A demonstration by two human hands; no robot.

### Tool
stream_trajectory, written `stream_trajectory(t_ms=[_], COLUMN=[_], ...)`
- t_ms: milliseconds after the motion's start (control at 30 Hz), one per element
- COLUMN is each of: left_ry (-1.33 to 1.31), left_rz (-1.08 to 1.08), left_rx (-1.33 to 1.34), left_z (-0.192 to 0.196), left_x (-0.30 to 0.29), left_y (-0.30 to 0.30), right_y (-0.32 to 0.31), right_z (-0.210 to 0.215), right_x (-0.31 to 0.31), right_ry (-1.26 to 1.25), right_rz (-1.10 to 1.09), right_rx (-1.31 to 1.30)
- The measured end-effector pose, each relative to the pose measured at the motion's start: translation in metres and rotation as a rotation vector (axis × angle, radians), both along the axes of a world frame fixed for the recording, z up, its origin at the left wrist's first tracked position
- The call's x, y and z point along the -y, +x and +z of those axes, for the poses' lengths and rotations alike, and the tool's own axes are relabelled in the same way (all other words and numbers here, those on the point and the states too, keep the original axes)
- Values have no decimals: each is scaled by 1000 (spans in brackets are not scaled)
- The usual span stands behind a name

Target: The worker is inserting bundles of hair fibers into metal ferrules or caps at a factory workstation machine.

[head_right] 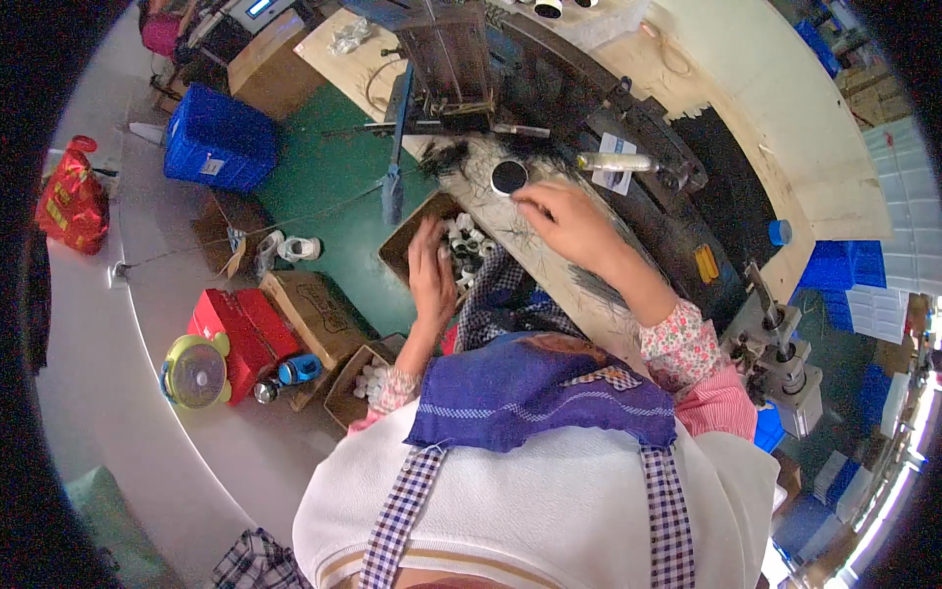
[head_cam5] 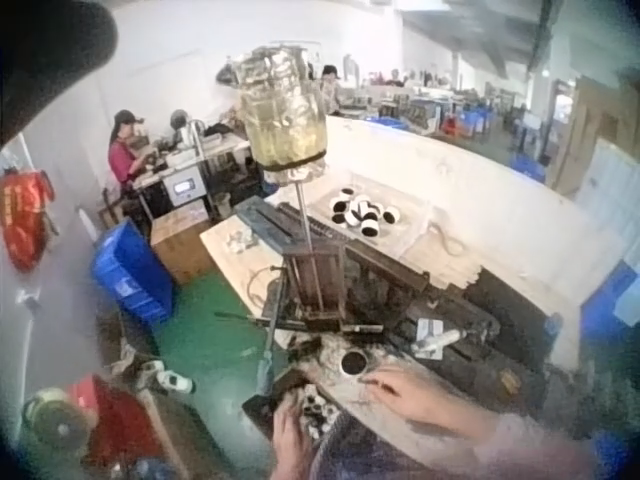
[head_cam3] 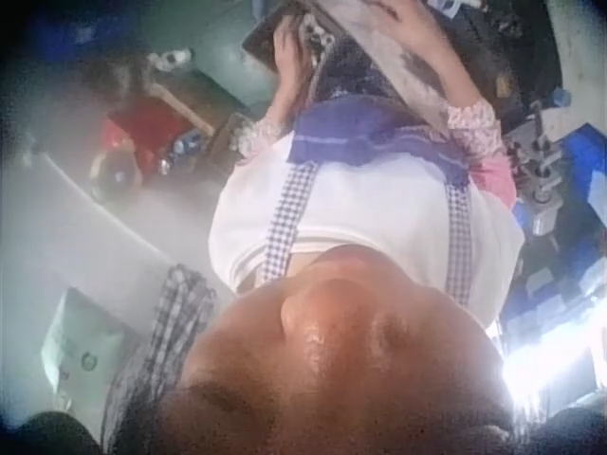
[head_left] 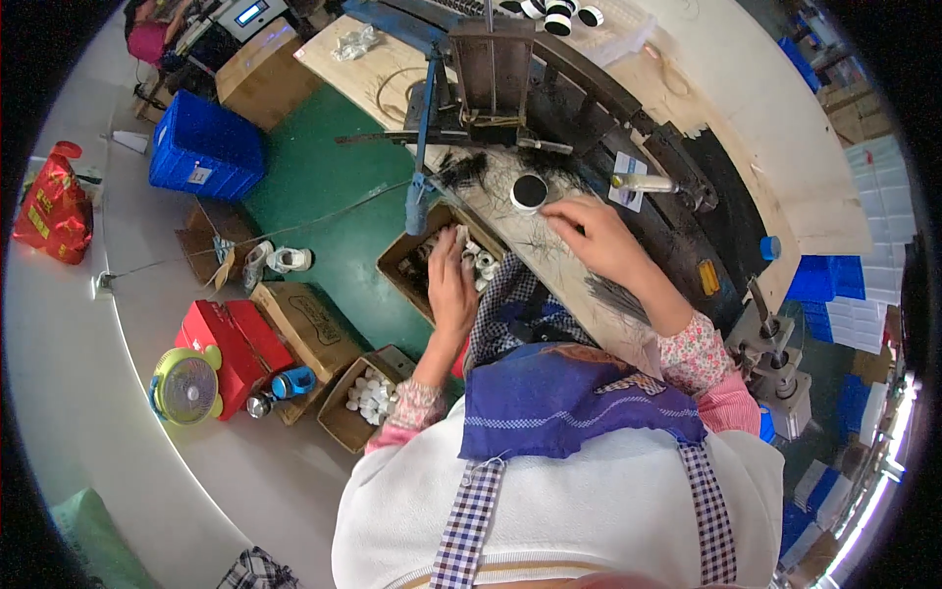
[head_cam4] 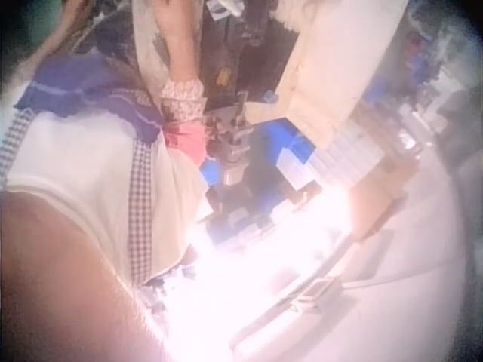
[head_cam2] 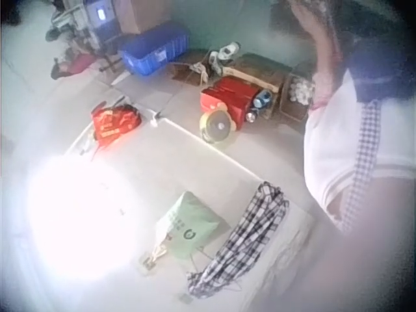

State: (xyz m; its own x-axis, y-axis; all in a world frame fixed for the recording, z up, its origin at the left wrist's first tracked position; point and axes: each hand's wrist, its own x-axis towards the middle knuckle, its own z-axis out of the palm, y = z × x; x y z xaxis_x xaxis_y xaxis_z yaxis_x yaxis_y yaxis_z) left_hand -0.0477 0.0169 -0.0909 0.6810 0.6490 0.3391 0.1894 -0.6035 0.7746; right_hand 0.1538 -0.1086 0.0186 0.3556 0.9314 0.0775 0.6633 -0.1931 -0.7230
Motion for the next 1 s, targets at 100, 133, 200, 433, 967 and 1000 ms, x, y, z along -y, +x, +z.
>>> stream_trajectory(t_ms=[100,133,200,433,967,1000], left_ry=[311,315,269,363,-146,-439], left_rz=[65,58,183,118,-23,-43], left_rx=[30,36,-52,-118,15,38], left_z=[24,20,7,6,50,43], left_x=[-20,-32,-52,-64,-10,-5], left_y=[49,67,91,100,70,67], right_y=[-6,-9,-13,-16,4,5], right_z=[-6,-11,-19,-30,-52,-50], right_x=[-10,-20,-43,-47,-25,-31], right_ry=[73,34,-117,-241,-5,-82], right_rz=[-22,-3,50,-17,-237,-203], right_rx=[203,342,522,533,518,487])
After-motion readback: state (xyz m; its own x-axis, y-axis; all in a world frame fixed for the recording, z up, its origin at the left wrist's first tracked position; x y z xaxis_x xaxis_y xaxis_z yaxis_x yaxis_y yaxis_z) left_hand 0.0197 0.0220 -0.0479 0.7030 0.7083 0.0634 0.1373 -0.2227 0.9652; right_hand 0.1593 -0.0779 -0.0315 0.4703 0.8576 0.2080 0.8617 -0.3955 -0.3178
